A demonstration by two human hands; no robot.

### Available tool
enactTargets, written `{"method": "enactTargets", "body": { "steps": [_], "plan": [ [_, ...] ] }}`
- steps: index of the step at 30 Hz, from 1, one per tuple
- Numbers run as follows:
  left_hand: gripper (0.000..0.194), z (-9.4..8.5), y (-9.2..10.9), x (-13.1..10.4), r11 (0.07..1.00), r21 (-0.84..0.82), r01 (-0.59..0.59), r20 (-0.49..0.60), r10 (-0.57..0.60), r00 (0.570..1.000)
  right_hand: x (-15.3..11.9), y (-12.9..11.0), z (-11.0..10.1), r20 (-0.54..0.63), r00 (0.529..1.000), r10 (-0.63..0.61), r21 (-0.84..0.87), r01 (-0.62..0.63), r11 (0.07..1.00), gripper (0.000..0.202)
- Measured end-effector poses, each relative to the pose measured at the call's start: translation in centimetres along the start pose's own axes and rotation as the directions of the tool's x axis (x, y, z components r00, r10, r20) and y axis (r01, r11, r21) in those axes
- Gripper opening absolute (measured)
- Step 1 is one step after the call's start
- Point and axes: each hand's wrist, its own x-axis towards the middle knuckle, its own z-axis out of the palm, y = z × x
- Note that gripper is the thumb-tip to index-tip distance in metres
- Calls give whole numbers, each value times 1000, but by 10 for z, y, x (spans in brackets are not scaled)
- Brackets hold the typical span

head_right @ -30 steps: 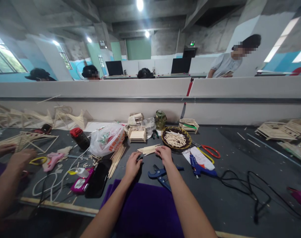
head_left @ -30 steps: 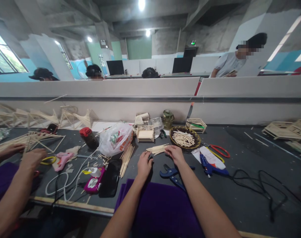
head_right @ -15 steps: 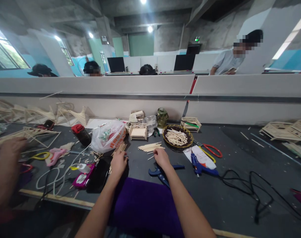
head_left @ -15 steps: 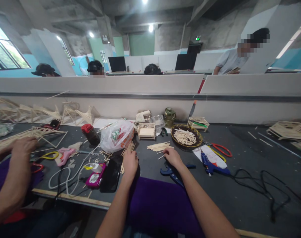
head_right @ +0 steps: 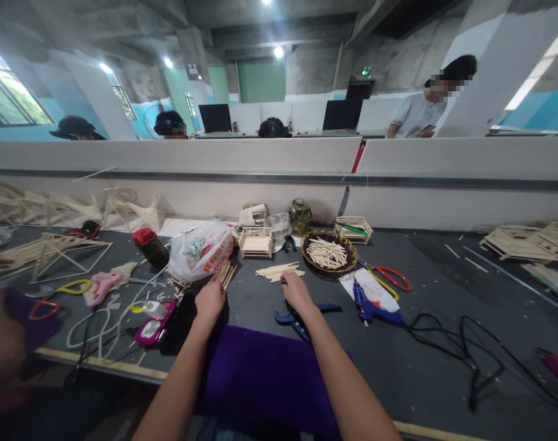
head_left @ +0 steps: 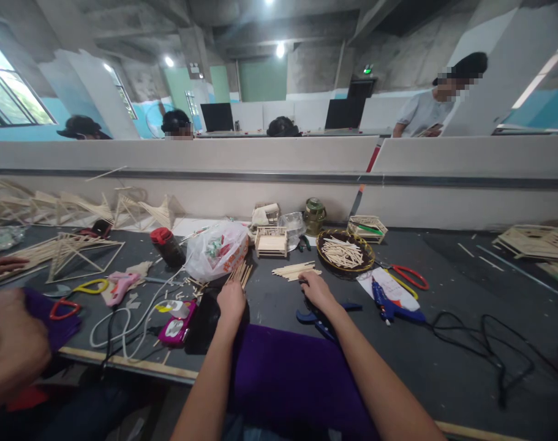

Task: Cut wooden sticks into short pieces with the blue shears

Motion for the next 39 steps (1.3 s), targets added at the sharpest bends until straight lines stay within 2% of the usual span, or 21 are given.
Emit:
{"method": "enactTargets", "body": {
  "steps": [4, 8, 10, 12, 13, 14, 15, 17, 18, 19, 20, 22, 26, 31, 39],
  "plan": [
    [30, -2, 1, 3, 1000, 20, 2, -15, -2, 1000, -5, -1, -3, 22, 999, -36, -26, 37, 999, 25],
    [28, -7, 0, 1, 999, -40, 35, -38, -37, 999, -13, 3, -9, 35, 998, -45, -42, 46, 998, 26],
    [24, -9, 0, 0, 990, -133, 42, -54, -50, 997, -18, 7, -13, 32, 999, -38, -55, 40, 998, 27],
    [22, -9, 5, 0, 947, -320, 1, -76, -27, 997, -20, 11, -16, 22, 999, -24, -77, 25, 997, 27],
    [21, -8, 9, 0, 889, -457, -25, -76, -11, 997, -20, 12, -17, 15, 1000, -16, -90, 17, 996, 27],
    [21, -6, 15, -1, 790, -611, -51, -71, 9, 997, -19, 13, -18, 8, 1000, -11, -104, 12, 995, 27],
    [22, -3, 22, -1, 643, -764, -48, -38, 28, 999, -18, 13, -19, 4, 1000, -11, -117, 11, 993, 27],
    [26, 4, 38, -4, 236, -969, 76, 96, 76, 992, -13, 10, -18, 2, 1000, -20, -145, 20, 989, 27],
    [29, 9, 46, -5, 64, -986, 152, 159, 125, 979, -10, 8, -17, 3, 1000, -28, -158, 28, 987, 27],
    [32, 13, 53, -7, -57, -974, 218, 207, 156, 966, -8, 6, -15, 5, 999, -35, -172, 36, 984, 27],
    [36, 18, 59, -10, -147, -954, 262, 236, 178, 955, -7, 4, -14, 6, 999, -40, -187, 41, 982, 26],
    [46, 27, 66, -14, -258, -910, 323, 271, 219, 937, -7, 2, -11, -2, 999, -41, -214, 39, 976, 22],
    [47, 39, 69, -19, -328, -862, 386, 310, 261, 914, -11, 2, -9, -30, 999, -10, -249, 2, 968, 19],
    [44, 43, 67, -18, -396, -841, 370, 288, 252, 924, -12, 3, -10, -67, 997, 36, -269, -53, 962, 21],
    [43, 44, 66, -19, -382, -843, 378, 288, 274, 918, -11, 5, -13, -58, 998, -25, -207, 13, 978, 14]
  ]
}}
